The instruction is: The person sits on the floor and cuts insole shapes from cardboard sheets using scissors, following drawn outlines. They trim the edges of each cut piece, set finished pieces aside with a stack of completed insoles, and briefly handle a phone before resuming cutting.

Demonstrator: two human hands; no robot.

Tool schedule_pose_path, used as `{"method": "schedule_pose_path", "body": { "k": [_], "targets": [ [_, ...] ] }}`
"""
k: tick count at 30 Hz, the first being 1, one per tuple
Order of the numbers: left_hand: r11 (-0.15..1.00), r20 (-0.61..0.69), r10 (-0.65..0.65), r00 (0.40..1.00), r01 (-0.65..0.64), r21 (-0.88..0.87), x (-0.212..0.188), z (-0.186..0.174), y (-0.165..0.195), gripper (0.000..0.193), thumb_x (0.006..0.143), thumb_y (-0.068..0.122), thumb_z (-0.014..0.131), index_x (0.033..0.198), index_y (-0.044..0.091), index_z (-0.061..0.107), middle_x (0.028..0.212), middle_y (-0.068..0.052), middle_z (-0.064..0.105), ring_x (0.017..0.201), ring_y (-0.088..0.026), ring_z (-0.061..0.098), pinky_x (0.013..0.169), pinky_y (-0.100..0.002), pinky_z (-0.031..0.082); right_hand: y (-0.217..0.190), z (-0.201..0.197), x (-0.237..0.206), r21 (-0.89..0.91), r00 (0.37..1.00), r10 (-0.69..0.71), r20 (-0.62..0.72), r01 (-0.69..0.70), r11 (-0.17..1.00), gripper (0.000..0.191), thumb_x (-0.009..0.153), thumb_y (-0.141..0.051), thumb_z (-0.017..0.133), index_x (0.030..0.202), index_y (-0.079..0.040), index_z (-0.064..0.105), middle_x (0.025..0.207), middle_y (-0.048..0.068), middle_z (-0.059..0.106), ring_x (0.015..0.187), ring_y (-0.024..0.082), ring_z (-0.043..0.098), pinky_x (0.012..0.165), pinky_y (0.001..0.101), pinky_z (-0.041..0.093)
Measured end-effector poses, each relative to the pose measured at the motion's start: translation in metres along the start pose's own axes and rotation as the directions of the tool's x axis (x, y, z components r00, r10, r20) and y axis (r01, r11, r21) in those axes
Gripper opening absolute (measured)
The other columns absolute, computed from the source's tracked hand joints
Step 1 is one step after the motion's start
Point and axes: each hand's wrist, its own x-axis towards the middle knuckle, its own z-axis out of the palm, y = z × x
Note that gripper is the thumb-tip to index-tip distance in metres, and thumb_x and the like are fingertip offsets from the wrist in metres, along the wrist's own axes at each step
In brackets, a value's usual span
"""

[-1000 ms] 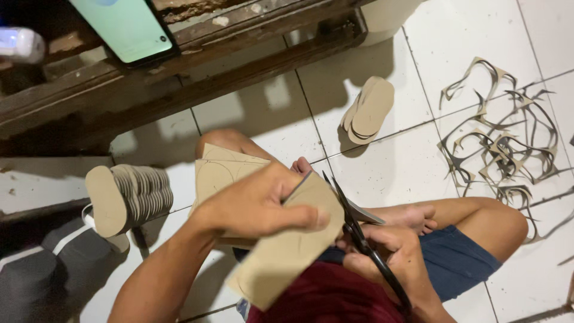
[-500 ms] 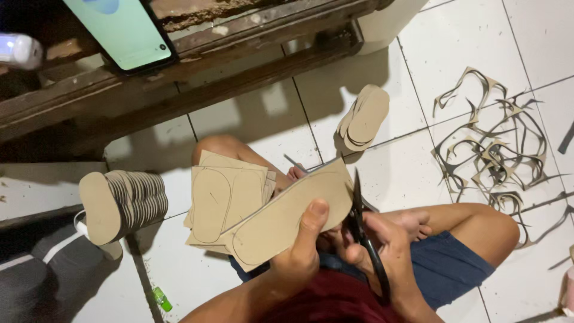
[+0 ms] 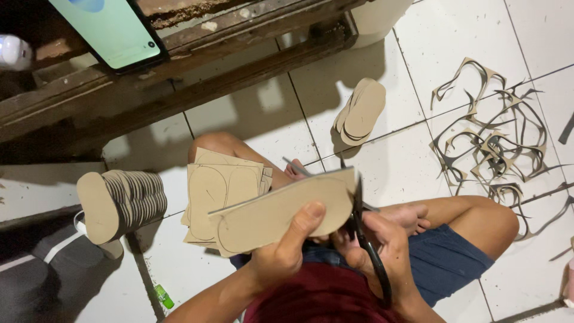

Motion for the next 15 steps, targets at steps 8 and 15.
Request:
{"method": "schedule_pose_path", "body": {
  "k": [8, 15],
  "targets": [
    [0.997, 0.045, -0.063, 0.997, 0.064, -0.034, 0.006, -0.013, 0.002, 0.027, 0.106, 0.013, 0.059, 0.118, -0.008, 0.072, 0.102, -0.012, 0.074, 0.106, -0.023, 0.068, 0.127, -0.038, 0.037, -0.009, 0.004, -0.002, 0.107, 0.997, 0.079, 0.022, -0.081, 0.991, 0.089, 0.069, -0.071, 0.082, 0.106, 0.009, 0.072, 0.080, 0.003, 0.059, 0.070, 0.011, 0.050, 0.060, 0.0239, 0.035],
    [0.981, 0.104, -0.195, 0.975, 0.193, 0.031, 0.012, -0.025, 0.011, 0.024, 0.101, 0.014, 0.064, 0.108, -0.007, 0.074, 0.088, -0.008, 0.072, 0.078, -0.017, 0.065, 0.078, -0.034, 0.051, -0.013, 0.003, 0.001, 0.049, 0.998, 0.026, 0.055, -0.029, 0.998, 0.091, 0.072, -0.078, 0.076, 0.105, 0.006, 0.070, 0.086, 0.000, 0.059, 0.077, 0.008, 0.051, 0.066, 0.0229, 0.038]
  ]
}}
